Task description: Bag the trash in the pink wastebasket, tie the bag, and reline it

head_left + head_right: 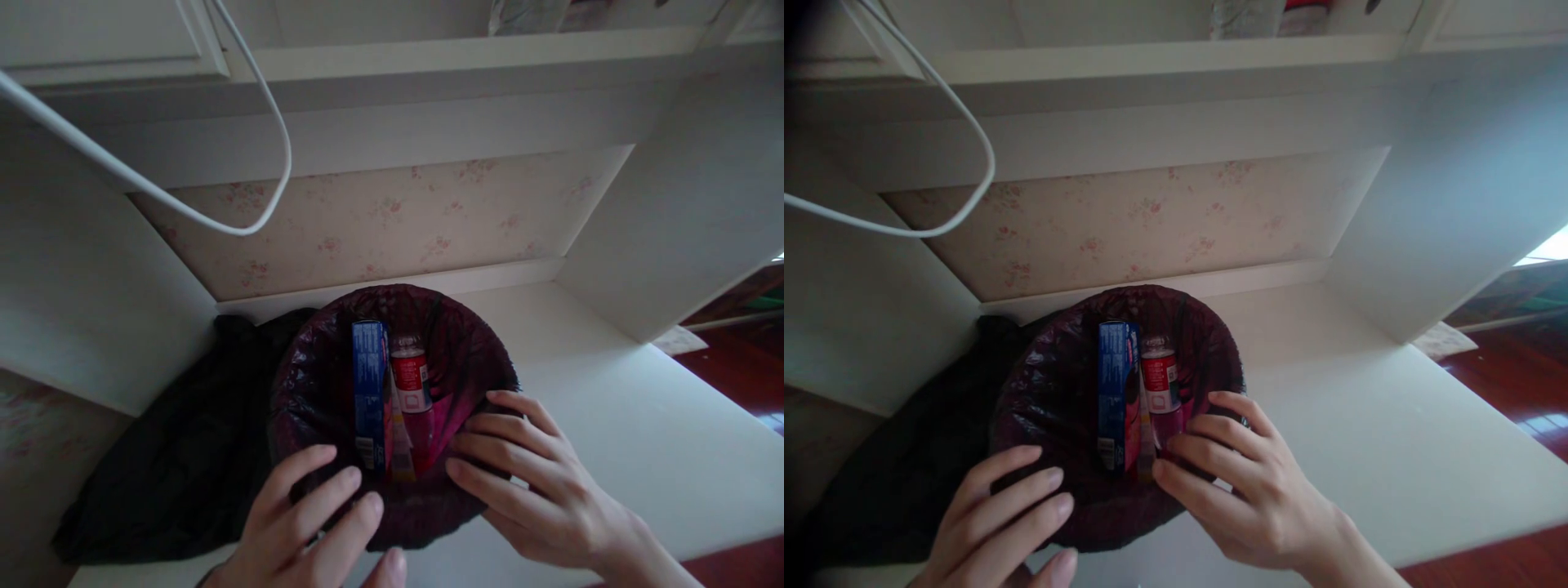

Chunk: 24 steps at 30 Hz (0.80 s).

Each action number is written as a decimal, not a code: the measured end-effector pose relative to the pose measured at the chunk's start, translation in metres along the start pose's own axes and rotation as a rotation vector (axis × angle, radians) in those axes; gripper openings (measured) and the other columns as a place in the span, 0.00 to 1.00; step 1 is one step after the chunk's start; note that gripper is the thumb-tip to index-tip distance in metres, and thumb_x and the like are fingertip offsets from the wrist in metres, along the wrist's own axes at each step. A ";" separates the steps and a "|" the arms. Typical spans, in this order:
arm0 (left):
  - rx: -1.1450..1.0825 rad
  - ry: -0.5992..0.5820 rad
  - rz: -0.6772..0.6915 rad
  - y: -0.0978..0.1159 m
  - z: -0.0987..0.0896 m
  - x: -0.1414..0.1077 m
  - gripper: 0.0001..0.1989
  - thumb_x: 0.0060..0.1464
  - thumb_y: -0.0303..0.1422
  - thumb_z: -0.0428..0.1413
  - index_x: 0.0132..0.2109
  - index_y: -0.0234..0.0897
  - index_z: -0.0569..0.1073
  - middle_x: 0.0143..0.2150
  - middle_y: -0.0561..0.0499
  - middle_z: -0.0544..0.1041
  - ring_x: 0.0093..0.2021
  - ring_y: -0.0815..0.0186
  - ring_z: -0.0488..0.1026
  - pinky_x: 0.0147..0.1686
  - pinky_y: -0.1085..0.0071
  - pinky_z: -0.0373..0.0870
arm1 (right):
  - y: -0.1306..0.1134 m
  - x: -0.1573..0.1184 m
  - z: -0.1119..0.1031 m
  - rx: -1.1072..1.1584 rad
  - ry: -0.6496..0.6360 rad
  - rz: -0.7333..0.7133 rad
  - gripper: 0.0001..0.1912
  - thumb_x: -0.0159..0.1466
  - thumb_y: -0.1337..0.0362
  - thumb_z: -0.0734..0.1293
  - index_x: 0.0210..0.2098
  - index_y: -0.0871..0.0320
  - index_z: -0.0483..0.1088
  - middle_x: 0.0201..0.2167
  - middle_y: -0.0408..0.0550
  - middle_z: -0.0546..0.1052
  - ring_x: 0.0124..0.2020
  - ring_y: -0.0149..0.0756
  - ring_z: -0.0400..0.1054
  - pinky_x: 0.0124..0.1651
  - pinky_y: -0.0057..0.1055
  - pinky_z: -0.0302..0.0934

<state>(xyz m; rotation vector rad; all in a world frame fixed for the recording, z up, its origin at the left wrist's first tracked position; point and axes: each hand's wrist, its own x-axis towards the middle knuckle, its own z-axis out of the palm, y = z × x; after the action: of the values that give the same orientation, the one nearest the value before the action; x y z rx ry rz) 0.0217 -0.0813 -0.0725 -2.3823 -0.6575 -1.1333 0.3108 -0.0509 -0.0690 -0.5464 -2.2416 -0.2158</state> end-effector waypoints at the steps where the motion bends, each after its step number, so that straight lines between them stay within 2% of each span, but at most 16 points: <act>1: -0.005 -0.012 0.011 0.003 0.002 0.007 0.08 0.69 0.38 0.55 0.44 0.44 0.77 0.41 0.52 0.82 0.45 0.62 0.79 0.54 0.56 0.76 | -0.002 0.003 0.001 -0.005 0.005 -0.002 0.13 0.66 0.74 0.66 0.47 0.60 0.79 0.40 0.47 0.85 0.44 0.38 0.76 0.65 0.44 0.60; 3: 0.021 -0.083 -0.025 0.005 0.007 0.019 0.19 0.72 0.44 0.48 0.46 0.38 0.78 0.40 0.49 0.84 0.42 0.62 0.80 0.48 0.61 0.75 | -0.005 0.008 0.003 -0.007 0.004 -0.008 0.12 0.68 0.74 0.65 0.46 0.59 0.79 0.40 0.46 0.85 0.43 0.37 0.76 0.66 0.43 0.60; 4: 0.040 -0.109 -0.044 0.004 0.008 0.022 0.22 0.72 0.46 0.47 0.45 0.35 0.79 0.37 0.49 0.84 0.38 0.63 0.80 0.45 0.61 0.74 | -0.006 0.010 0.004 -0.006 -0.003 -0.009 0.13 0.68 0.73 0.65 0.47 0.58 0.79 0.41 0.46 0.85 0.43 0.37 0.76 0.66 0.43 0.59; 7: 0.064 -0.100 -0.061 -0.002 0.010 0.023 0.21 0.72 0.43 0.50 0.36 0.34 0.77 0.26 0.51 0.80 0.28 0.64 0.78 0.38 0.61 0.72 | -0.006 0.010 0.002 -0.021 -0.025 -0.002 0.14 0.70 0.73 0.64 0.49 0.56 0.79 0.42 0.45 0.85 0.45 0.36 0.75 0.68 0.42 0.58; 10: 0.016 -0.081 -0.019 -0.012 0.010 0.016 0.21 0.72 0.41 0.48 0.35 0.34 0.75 0.23 0.51 0.77 0.25 0.64 0.75 0.32 0.62 0.70 | -0.003 -0.002 0.000 -0.058 -0.047 0.016 0.14 0.68 0.71 0.68 0.51 0.56 0.78 0.46 0.48 0.84 0.53 0.39 0.74 0.72 0.45 0.54; 11: 0.004 -0.073 -0.007 -0.015 0.010 0.013 0.20 0.72 0.39 0.48 0.35 0.34 0.75 0.22 0.51 0.77 0.24 0.64 0.74 0.31 0.62 0.69 | -0.001 -0.008 -0.001 -0.066 -0.049 0.023 0.14 0.68 0.67 0.70 0.53 0.57 0.77 0.50 0.50 0.83 0.58 0.43 0.71 0.74 0.48 0.51; 13: 0.004 -0.037 0.007 -0.021 0.012 0.008 0.20 0.72 0.37 0.47 0.34 0.34 0.75 0.23 0.50 0.77 0.25 0.64 0.73 0.30 0.62 0.68 | 0.004 -0.022 0.001 -0.033 -0.030 0.036 0.23 0.68 0.55 0.72 0.58 0.58 0.74 0.60 0.56 0.78 0.67 0.50 0.64 0.76 0.55 0.45; 15: 0.016 0.013 -0.029 -0.025 0.016 0.000 0.20 0.71 0.38 0.47 0.34 0.36 0.75 0.25 0.49 0.78 0.28 0.63 0.75 0.34 0.61 0.71 | 0.012 -0.034 0.007 0.081 0.060 0.127 0.31 0.70 0.48 0.66 0.65 0.59 0.68 0.68 0.58 0.70 0.72 0.54 0.57 0.76 0.56 0.46; 17: -0.026 0.126 -0.157 -0.027 0.021 -0.012 0.23 0.72 0.42 0.44 0.37 0.38 0.78 0.33 0.48 0.81 0.35 0.60 0.78 0.43 0.54 0.74 | 0.023 -0.042 0.017 0.252 0.281 0.334 0.26 0.75 0.54 0.59 0.68 0.56 0.66 0.70 0.55 0.67 0.73 0.50 0.58 0.74 0.51 0.53; 19: -0.137 0.346 -0.407 -0.027 0.028 -0.025 0.24 0.73 0.42 0.40 0.44 0.42 0.80 0.46 0.47 0.83 0.47 0.56 0.79 0.52 0.47 0.74 | 0.036 -0.042 0.031 0.445 0.559 0.572 0.23 0.77 0.60 0.54 0.66 0.49 0.68 0.67 0.49 0.71 0.69 0.41 0.64 0.68 0.43 0.63; 20: -0.208 0.476 -0.552 -0.027 0.032 -0.031 0.24 0.73 0.40 0.39 0.49 0.44 0.80 0.53 0.47 0.82 0.53 0.55 0.78 0.54 0.47 0.75 | 0.042 -0.041 0.038 0.540 0.661 0.653 0.23 0.78 0.61 0.52 0.65 0.47 0.70 0.66 0.47 0.73 0.67 0.38 0.67 0.64 0.39 0.68; 21: -0.280 0.584 -0.693 -0.028 0.036 -0.037 0.25 0.73 0.36 0.37 0.55 0.44 0.79 0.60 0.48 0.79 0.57 0.56 0.77 0.55 0.49 0.77 | 0.046 -0.039 0.045 0.625 0.729 0.711 0.23 0.78 0.61 0.51 0.63 0.46 0.71 0.65 0.45 0.74 0.64 0.36 0.70 0.60 0.37 0.71; 22: -0.346 0.643 -0.819 -0.028 0.040 -0.043 0.26 0.73 0.33 0.36 0.61 0.45 0.76 0.64 0.49 0.77 0.61 0.58 0.76 0.54 0.54 0.78 | 0.049 -0.037 0.053 0.690 0.751 0.753 0.24 0.78 0.60 0.51 0.63 0.45 0.71 0.65 0.43 0.75 0.63 0.35 0.72 0.57 0.35 0.73; 24: -0.446 0.639 -0.981 -0.029 0.048 -0.051 0.29 0.73 0.31 0.32 0.70 0.46 0.68 0.70 0.51 0.71 0.65 0.62 0.73 0.52 0.62 0.81 | 0.050 -0.036 0.067 0.734 0.710 0.811 0.23 0.78 0.59 0.51 0.65 0.45 0.69 0.65 0.42 0.75 0.61 0.34 0.74 0.56 0.34 0.73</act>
<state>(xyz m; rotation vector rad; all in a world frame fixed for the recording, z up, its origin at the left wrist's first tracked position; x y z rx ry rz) 0.0056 -0.0437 -0.1362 -1.7350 -1.4946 -2.5037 0.3093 0.0037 -0.1414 -0.7553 -1.1499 0.6963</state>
